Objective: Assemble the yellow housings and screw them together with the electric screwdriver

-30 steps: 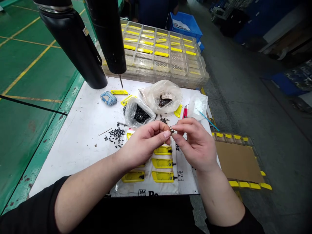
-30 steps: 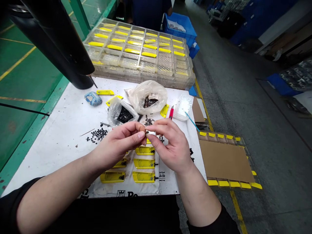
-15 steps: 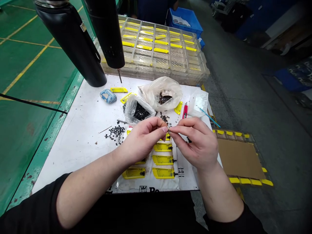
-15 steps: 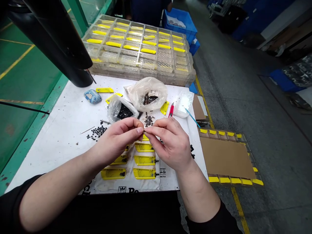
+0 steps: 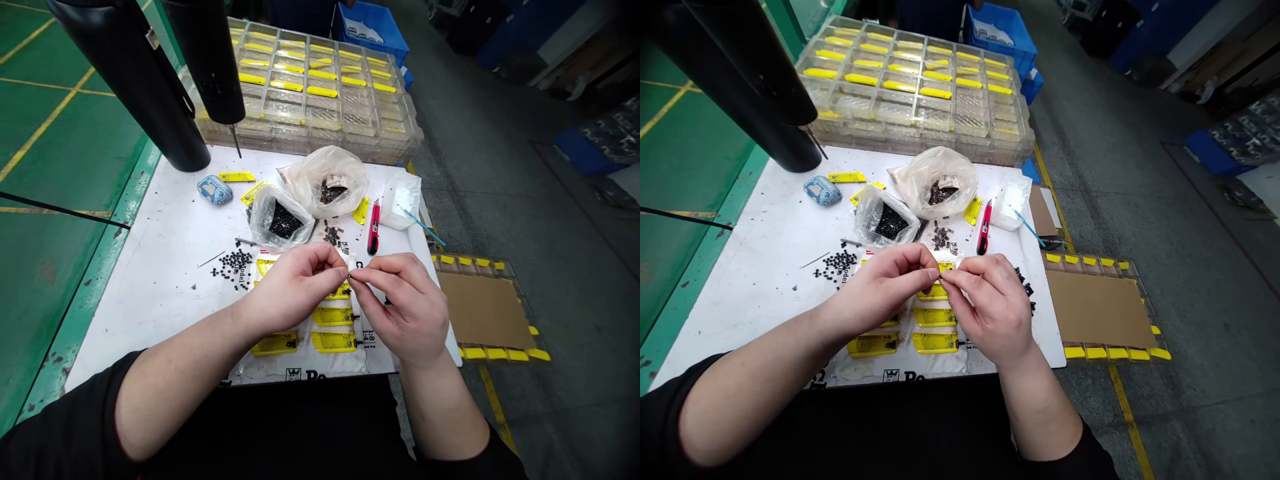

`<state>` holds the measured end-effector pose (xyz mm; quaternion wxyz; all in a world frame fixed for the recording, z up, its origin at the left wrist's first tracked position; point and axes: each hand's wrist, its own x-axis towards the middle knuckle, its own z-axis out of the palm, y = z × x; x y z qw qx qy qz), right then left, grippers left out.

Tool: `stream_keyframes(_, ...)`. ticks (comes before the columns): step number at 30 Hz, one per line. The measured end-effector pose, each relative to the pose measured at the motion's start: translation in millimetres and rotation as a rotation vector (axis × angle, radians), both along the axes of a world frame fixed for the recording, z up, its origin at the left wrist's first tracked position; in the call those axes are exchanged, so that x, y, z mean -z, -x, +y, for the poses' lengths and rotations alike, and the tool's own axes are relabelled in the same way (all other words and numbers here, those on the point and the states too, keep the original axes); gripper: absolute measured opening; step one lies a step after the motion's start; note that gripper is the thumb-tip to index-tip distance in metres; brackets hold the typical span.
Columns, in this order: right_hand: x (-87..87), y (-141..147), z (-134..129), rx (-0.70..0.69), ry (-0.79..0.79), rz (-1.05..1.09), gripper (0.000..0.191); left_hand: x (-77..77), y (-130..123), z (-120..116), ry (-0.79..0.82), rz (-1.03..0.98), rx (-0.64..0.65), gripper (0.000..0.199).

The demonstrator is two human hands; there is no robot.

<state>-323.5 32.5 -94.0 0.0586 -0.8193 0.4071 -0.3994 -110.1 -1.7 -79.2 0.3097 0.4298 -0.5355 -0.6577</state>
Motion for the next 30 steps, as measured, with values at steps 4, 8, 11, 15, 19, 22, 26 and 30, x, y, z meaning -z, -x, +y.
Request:
stream_keyframes(4, 4.9, 4.2, 14.2, 0.038, -0.049, -0.038, 0.038, -0.3, -1.2, 2.3, -0.001, -0.047, 0.113, 0.031)
stream_keyframes(8, 8.2, 17.5, 27.1, 0.055, -0.127, -0.030, 0.035, -2.3, -5.0, 2.7, 0.299, -0.276, 0.264, 0.034)
stream_keyframes(11, 12.2, 31.3, 35.6, -0.004, -0.200, 0.051, 0.034, 3.0, -7.2, 2.6, 0.680, -0.531, 0.396, 0.029)
stream_keyframes(15, 17.3, 41.0, 45.1, -0.077, -0.353, 0.146, 0.026, 13.6, -6.2, 3.9, 0.978, -0.724, 0.592, 0.020)
stream_keyframes(19, 20.3, 37.8, 48.9, -0.077, -0.424, 0.189, 0.019, 17.1, -3.8, 5.3, 1.037, -0.738, 0.647, 0.022)
stream_keyframes(22, 21.4, 34.8, 48.0, -0.053, -0.413, 0.205, 0.018, 18.4, -3.9, 5.2, 1.026, -0.749, 0.668, 0.019)
stream_keyframes(26, 21.2, 33.6, 46.2, -0.044, -0.412, 0.240, 0.014, 22.0, -4.8, 5.7, 1.029, -0.754, 0.664, 0.019)
stream_keyframes(30, 20.2, 32.5, 45.9, -0.042, -0.411, 0.280, 0.013, 20.5, -3.8, 6.1, 1.034, -0.774, 0.686, 0.019)
